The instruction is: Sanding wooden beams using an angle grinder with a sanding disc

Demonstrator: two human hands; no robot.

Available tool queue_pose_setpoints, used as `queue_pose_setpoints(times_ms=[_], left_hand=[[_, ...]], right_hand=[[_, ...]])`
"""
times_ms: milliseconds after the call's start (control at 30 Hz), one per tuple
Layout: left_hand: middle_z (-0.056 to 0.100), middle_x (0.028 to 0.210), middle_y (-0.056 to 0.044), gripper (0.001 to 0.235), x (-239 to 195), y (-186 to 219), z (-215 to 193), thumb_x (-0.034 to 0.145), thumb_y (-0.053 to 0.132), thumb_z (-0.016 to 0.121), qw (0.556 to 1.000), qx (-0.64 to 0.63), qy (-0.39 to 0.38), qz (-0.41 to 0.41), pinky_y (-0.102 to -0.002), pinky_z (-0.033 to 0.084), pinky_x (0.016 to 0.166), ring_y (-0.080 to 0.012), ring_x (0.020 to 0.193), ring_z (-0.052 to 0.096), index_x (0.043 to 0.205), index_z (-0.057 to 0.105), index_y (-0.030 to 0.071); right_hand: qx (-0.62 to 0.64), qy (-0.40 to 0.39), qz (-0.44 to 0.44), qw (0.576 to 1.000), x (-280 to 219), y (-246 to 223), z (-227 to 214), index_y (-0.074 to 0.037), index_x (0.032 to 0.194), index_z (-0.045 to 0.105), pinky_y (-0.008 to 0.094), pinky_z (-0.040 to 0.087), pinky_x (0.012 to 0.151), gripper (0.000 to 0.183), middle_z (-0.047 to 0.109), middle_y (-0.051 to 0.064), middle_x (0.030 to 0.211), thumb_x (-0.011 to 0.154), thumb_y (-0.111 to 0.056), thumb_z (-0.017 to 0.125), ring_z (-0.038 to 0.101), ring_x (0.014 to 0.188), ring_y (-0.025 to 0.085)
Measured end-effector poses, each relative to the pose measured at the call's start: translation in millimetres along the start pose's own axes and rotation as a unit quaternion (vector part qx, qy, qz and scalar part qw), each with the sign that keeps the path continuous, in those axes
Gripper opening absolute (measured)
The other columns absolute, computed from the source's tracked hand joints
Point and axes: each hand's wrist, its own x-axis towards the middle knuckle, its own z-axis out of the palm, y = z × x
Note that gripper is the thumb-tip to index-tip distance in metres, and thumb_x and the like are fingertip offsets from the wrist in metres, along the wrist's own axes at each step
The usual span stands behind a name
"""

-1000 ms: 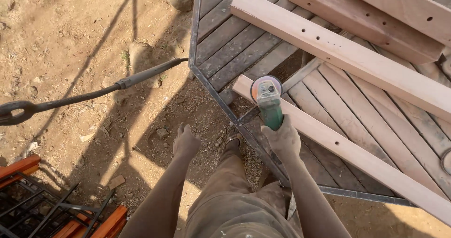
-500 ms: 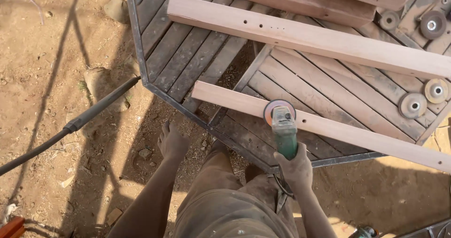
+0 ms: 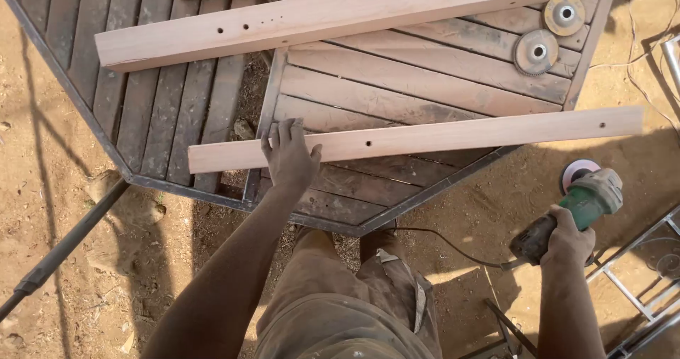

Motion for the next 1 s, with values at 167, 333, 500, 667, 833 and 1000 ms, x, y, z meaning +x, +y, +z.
queue_pose_setpoints(times_ms=[167,333,500,667,833,1000], left_hand=[[0.043,0.155,-0.009,0.097,20.5,108.1,32.7,0.079,0.054,0.079,0.972,0.029,-0.143,0.184,-0.06,0.01,0.123,-0.0322,0.148,0.032,0.155,0.035,0.013],[0.06,0.136,-0.009,0.077,58.0,181.7,54.6,0.075,0.039,0.086,0.944,0.095,-0.211,0.235,-0.052,0.049,0.097,-0.0345,0.125,0.055,0.139,0.051,0.014],[0.038,0.165,-0.003,0.105,110.1,191.3,50.0,0.07,0.034,0.088,0.812,-0.022,-0.545,0.21,-0.045,0.026,0.124,-0.0285,0.147,0.039,0.159,0.035,0.015],[0.07,0.131,-0.006,0.06,103.5,193.5,83.6,0.082,0.003,0.055,0.882,-0.108,-0.419,0.186,-0.036,0.051,0.085,-0.0247,0.102,0.067,0.138,0.064,0.022],[0.065,0.136,-0.006,0.051,64.7,143.2,18.7,0.099,0.022,0.052,0.908,-0.005,-0.404,0.113,-0.05,0.057,0.083,-0.0333,0.112,0.067,0.148,0.054,0.035],[0.045,0.145,-0.008,0.076,8.9,14.9,-18.6,0.082,0.067,0.074,0.972,0.022,-0.231,-0.039,-0.052,0.032,0.115,-0.038,0.139,0.039,0.146,0.055,0.03]], right_hand=[[0.094,-0.076,0.02,0.992,-43.8,44.0,-57.8,-0.016,0.115,0.058,0.035,0.054,0.062,0.04,0.06,0.002,0.092,0.084,-0.033,0.075,0.06,0.072,0.017],[0.17,-0.108,0.083,0.976,-63.1,125.2,-93.6,-0.01,0.115,0.061,0.039,0.056,0.061,0.033,0.066,0.012,0.084,0.089,-0.026,0.073,0.065,0.067,0.025],[0.147,-0.089,0.164,0.971,-103.8,114.7,-107.4,0.001,0.122,0.059,0.044,0.051,0.067,0.04,0.066,0.026,0.092,0.091,-0.022,0.07,0.067,0.074,0.038],[0.122,-0.195,0.091,0.969,-95.5,108.7,-94.6,-0.003,0.123,0.059,0.043,0.051,0.062,0.035,0.061,0.018,0.09,0.093,-0.019,0.068,0.061,0.072,0.031],[-0.005,-0.234,-0.032,0.972,-102.4,61.5,-55.5,-0.001,0.117,0.058,0.041,0.053,0.063,0.04,0.061,0.015,0.089,0.085,-0.018,0.076,0.061,0.072,0.026],[-0.094,-0.307,-0.214,0.922,-124.8,18.9,-9.2,0.001,0.126,0.041,0.058,0.042,0.076,0.057,0.045,0.018,0.096,0.094,-0.03,0.077,0.055,0.091,0.036]])
